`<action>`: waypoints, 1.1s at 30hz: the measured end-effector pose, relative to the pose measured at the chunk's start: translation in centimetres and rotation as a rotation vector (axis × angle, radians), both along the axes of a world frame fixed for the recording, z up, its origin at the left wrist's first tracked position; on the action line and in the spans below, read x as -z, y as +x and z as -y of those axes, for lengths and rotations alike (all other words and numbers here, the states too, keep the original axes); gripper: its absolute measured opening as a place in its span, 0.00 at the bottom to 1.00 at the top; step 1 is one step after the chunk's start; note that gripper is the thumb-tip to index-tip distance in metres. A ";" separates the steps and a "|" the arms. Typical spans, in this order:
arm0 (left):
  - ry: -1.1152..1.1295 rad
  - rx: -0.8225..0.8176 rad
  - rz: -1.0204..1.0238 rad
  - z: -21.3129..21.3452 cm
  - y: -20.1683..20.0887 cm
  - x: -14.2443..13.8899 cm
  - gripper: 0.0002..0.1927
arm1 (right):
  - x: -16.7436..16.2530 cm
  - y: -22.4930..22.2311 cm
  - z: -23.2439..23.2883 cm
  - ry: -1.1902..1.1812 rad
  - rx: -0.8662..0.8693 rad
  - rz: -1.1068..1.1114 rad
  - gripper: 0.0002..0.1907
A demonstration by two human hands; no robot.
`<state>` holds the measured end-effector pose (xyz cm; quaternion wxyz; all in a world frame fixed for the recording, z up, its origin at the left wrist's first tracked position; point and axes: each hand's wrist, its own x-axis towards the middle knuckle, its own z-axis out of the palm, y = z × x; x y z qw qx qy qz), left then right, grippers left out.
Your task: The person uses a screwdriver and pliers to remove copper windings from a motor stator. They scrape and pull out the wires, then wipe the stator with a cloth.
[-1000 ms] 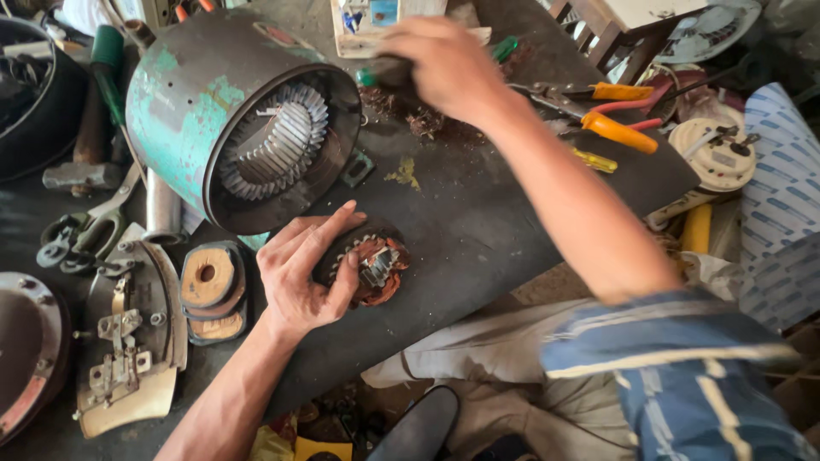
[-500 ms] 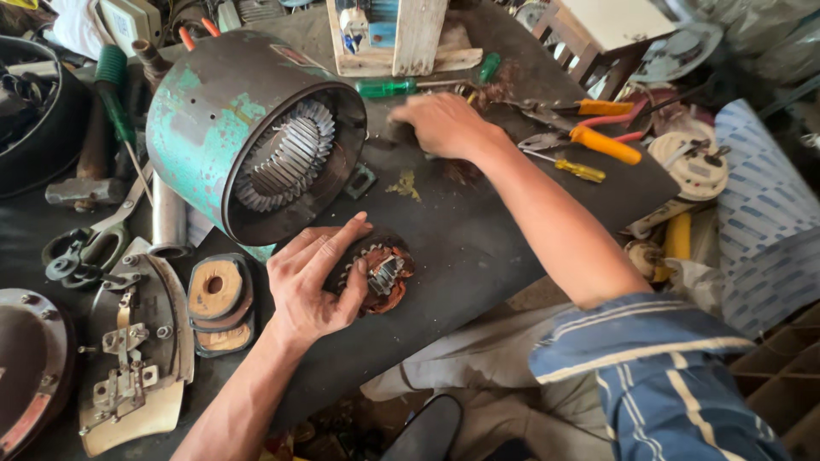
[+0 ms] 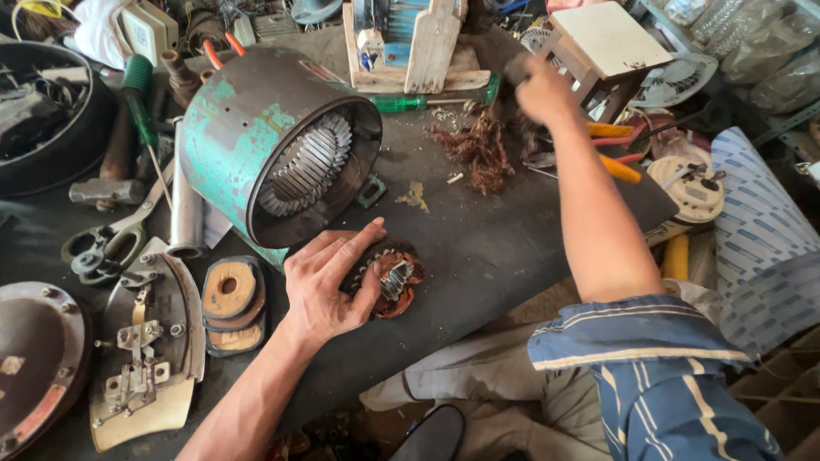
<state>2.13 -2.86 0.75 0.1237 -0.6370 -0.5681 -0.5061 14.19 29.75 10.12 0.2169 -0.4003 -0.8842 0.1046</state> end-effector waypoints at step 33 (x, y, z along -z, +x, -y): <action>-0.021 -0.009 0.011 -0.1 0.1 0.0 0.22 | 5.7 8.1 7.6 0.530 -0.567 -0.181 0.25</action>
